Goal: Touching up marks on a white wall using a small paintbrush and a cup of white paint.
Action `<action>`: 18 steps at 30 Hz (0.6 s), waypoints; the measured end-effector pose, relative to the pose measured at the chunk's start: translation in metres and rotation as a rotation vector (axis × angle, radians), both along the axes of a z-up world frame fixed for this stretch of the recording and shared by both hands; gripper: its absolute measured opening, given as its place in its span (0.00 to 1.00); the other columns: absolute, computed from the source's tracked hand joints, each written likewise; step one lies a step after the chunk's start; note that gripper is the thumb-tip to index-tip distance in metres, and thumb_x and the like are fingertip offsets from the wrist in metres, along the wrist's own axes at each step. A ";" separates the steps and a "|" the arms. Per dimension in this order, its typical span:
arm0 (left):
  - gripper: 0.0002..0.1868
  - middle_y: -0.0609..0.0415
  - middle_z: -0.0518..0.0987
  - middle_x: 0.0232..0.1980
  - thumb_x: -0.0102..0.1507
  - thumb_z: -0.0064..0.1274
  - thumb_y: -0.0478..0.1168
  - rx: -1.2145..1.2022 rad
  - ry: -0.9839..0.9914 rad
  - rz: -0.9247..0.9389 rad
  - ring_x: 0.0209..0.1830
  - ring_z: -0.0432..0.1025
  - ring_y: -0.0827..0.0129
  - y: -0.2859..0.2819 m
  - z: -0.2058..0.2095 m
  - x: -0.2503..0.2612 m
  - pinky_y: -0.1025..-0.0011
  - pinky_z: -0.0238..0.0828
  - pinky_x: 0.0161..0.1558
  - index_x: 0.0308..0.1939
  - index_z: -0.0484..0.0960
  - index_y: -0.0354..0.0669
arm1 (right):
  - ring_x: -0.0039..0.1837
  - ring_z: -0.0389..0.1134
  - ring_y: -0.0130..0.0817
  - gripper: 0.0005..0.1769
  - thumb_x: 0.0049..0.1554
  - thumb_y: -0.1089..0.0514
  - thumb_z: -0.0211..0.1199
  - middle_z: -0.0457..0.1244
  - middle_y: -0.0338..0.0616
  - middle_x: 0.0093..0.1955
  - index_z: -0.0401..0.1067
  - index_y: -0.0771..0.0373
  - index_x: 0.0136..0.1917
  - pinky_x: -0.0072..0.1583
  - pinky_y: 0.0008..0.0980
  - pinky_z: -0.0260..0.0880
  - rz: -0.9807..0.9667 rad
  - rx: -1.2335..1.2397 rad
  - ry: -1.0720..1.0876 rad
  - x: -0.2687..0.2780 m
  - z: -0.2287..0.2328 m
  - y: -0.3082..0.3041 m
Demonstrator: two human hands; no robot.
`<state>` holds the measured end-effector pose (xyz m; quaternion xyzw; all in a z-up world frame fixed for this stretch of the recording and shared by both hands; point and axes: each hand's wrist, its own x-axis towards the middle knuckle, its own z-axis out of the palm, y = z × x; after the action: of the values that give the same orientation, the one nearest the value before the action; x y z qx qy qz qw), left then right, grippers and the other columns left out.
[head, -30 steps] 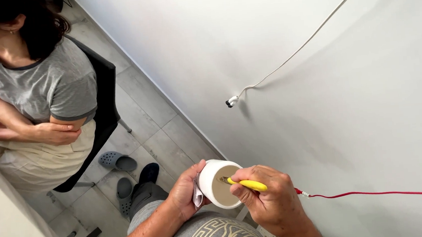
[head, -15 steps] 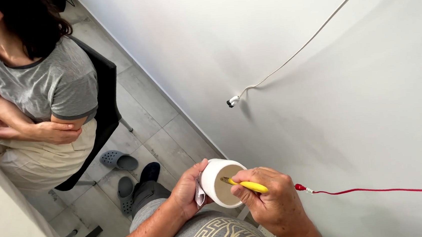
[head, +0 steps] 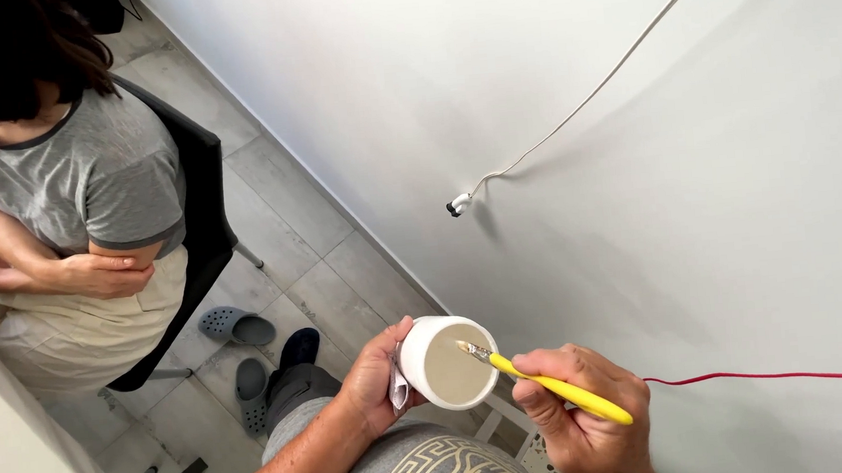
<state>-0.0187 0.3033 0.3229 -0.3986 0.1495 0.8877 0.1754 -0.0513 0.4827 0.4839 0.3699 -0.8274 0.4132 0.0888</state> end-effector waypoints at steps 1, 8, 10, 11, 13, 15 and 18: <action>0.20 0.51 0.83 0.41 0.66 0.51 0.54 0.010 -0.008 0.013 0.40 0.78 0.57 0.000 0.001 -0.001 0.48 0.78 0.40 0.53 0.82 0.46 | 0.30 0.63 0.25 0.10 0.57 0.52 0.64 0.66 0.35 0.31 0.77 0.59 0.47 0.36 0.21 0.65 -0.005 -0.016 0.005 -0.001 -0.001 0.001; 0.20 0.53 0.83 0.41 0.66 0.50 0.56 0.009 -0.010 -0.001 0.41 0.78 0.59 -0.002 -0.001 -0.006 0.51 0.78 0.43 0.52 0.82 0.48 | 0.29 0.60 0.25 0.10 0.58 0.52 0.63 0.64 0.35 0.30 0.77 0.60 0.47 0.35 0.20 0.62 -0.027 -0.026 0.008 -0.006 -0.001 0.000; 0.20 0.54 0.83 0.40 0.66 0.51 0.56 -0.001 -0.016 -0.014 0.39 0.78 0.60 -0.003 -0.002 -0.007 0.56 0.76 0.38 0.52 0.82 0.49 | 0.28 0.60 0.25 0.10 0.58 0.52 0.63 0.64 0.35 0.29 0.77 0.60 0.46 0.35 0.20 0.61 -0.039 -0.034 -0.008 -0.008 0.000 -0.002; 0.20 0.54 0.83 0.40 0.66 0.51 0.56 -0.001 -0.017 -0.014 0.39 0.78 0.60 -0.004 -0.002 -0.007 0.56 0.76 0.38 0.52 0.82 0.49 | 0.28 0.60 0.25 0.10 0.58 0.52 0.63 0.64 0.35 0.29 0.77 0.60 0.46 0.35 0.20 0.61 -0.039 -0.034 -0.009 -0.009 -0.001 -0.003; 0.20 0.54 0.83 0.41 0.66 0.50 0.57 0.005 -0.012 -0.010 0.41 0.78 0.59 -0.005 -0.003 -0.009 0.52 0.77 0.43 0.52 0.83 0.49 | 0.28 0.60 0.25 0.09 0.58 0.53 0.63 0.64 0.36 0.29 0.77 0.60 0.47 0.35 0.20 0.62 -0.039 -0.042 -0.020 -0.011 -0.002 -0.004; 0.20 0.54 0.83 0.41 0.66 0.50 0.57 0.000 -0.016 -0.008 0.41 0.78 0.60 -0.006 -0.005 -0.011 0.53 0.77 0.42 0.51 0.83 0.49 | 0.28 0.60 0.25 0.10 0.58 0.53 0.62 0.64 0.36 0.29 0.77 0.60 0.47 0.35 0.20 0.62 -0.040 -0.043 -0.018 -0.013 -0.004 -0.005; 0.20 0.54 0.83 0.41 0.65 0.51 0.56 -0.002 -0.020 -0.006 0.41 0.78 0.60 -0.010 -0.005 -0.014 0.52 0.77 0.41 0.52 0.83 0.50 | 0.28 0.60 0.25 0.10 0.58 0.53 0.63 0.64 0.36 0.29 0.77 0.60 0.47 0.35 0.21 0.62 -0.039 -0.049 -0.025 -0.016 -0.006 -0.007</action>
<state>-0.0323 0.2934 0.3183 -0.4073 0.1499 0.8829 0.1792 -0.0678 0.4755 0.4775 0.3463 -0.8252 0.4359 0.0956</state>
